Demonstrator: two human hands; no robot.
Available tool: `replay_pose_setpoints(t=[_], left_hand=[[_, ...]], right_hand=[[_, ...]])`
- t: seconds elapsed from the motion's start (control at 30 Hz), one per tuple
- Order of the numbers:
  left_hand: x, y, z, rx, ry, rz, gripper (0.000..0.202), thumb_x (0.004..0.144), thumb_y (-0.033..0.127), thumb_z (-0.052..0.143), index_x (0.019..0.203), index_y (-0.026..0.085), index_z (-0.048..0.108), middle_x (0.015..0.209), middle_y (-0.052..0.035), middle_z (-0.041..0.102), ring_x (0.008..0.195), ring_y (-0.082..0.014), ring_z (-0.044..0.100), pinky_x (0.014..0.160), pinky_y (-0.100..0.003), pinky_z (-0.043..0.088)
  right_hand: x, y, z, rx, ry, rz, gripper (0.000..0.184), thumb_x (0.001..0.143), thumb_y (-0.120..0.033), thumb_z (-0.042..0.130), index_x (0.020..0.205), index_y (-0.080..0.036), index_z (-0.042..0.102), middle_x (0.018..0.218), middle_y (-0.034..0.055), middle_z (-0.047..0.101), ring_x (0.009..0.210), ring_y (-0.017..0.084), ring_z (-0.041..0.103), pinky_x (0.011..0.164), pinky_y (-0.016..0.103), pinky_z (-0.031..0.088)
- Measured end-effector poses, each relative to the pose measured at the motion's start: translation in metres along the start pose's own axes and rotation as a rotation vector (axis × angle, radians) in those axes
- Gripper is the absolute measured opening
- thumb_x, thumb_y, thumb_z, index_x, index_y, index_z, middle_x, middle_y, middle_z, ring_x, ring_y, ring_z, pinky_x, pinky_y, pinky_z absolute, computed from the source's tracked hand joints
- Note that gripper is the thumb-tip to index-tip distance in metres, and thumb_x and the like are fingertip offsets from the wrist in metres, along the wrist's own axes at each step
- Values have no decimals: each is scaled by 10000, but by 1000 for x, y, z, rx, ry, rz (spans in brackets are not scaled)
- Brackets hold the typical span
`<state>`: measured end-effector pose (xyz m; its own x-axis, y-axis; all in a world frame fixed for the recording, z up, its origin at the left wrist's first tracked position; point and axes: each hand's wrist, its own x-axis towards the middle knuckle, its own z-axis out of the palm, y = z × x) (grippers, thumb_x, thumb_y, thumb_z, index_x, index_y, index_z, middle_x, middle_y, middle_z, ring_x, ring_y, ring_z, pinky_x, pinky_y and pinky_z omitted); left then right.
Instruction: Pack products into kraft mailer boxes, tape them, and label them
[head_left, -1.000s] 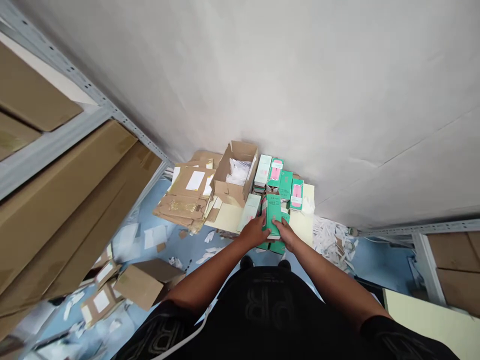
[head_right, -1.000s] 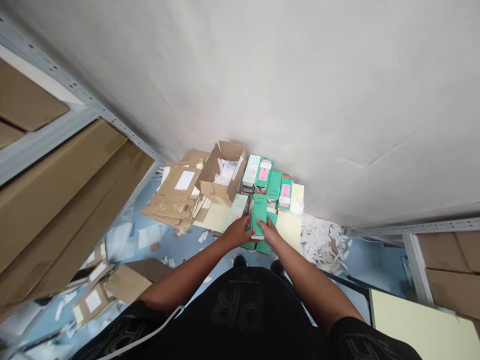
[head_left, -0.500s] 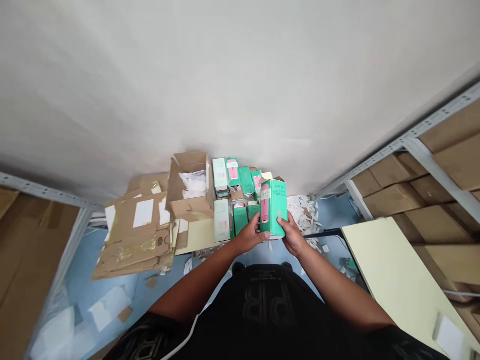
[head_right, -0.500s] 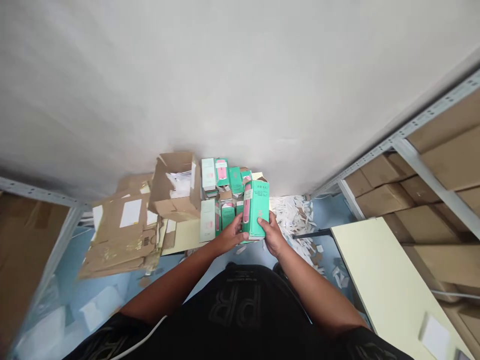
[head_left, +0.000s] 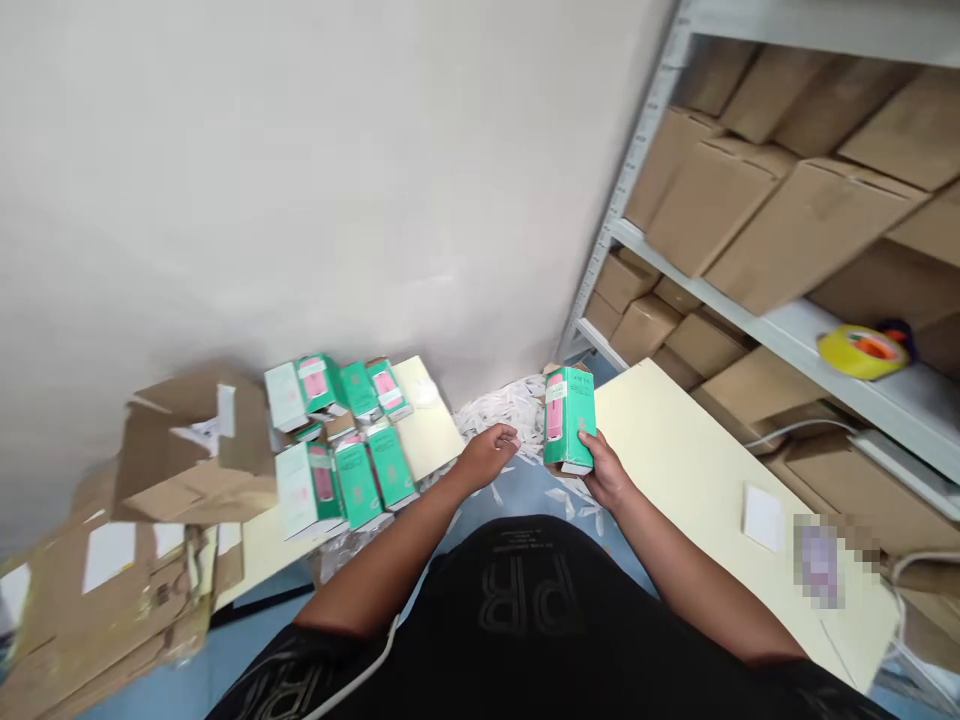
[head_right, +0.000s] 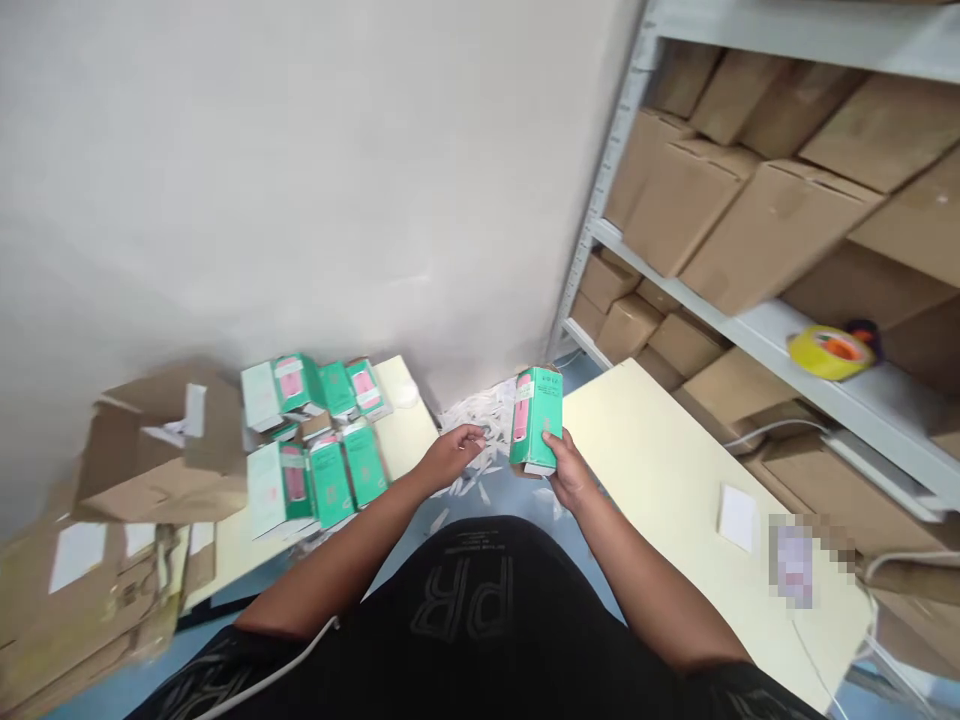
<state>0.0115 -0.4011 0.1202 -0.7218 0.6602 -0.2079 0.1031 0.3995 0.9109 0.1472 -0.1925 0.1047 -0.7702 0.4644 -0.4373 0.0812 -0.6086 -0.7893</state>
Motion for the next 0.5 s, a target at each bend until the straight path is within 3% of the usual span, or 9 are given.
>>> replay_pose_setpoints(t=[0.13,0.23,0.33,0.4,0.5], left_hand=[[29,35,77,180,-219,102,332,886,412,608,1137,203,667,1110,-75,731,1034,-238,696,944,-372,543],[52,50,128,359,-354,255,494,853,383,667,1310,205,607,1310,-116,661,1176,-276,658,1035,-414,512],[81,57,175,503,-504,406,857,749,349,787,1515,204,429,1580,-172,433,1433,-343,466,1156,-464,421],[103,60,205,546,-603,451,1010,698,369,838,1567,209,347,1652,-188,320,1506,-372,356,1181,-497,386],[132,66,241,536,-695,463,912,738,372,808,1535,201,398,1579,-192,436,1455,-371,431,1162,-507,398]], right_hand=[[21,-24,-97,-39,244,132,317,865,-364,710,1133,-249,585,908,23,751,722,212,720,635,365,614],[35,-34,-148,-40,332,294,241,925,-358,629,1113,-212,596,842,45,744,676,199,709,637,366,608],[47,-40,-178,-26,313,476,244,968,-390,555,1086,-185,617,811,62,737,663,197,699,653,364,595],[52,-42,-189,-37,307,560,267,979,-421,529,1064,-187,623,788,56,725,659,201,693,645,362,582],[56,-48,-199,-37,323,612,310,967,-483,529,998,-191,631,730,40,698,612,198,663,604,358,567]])
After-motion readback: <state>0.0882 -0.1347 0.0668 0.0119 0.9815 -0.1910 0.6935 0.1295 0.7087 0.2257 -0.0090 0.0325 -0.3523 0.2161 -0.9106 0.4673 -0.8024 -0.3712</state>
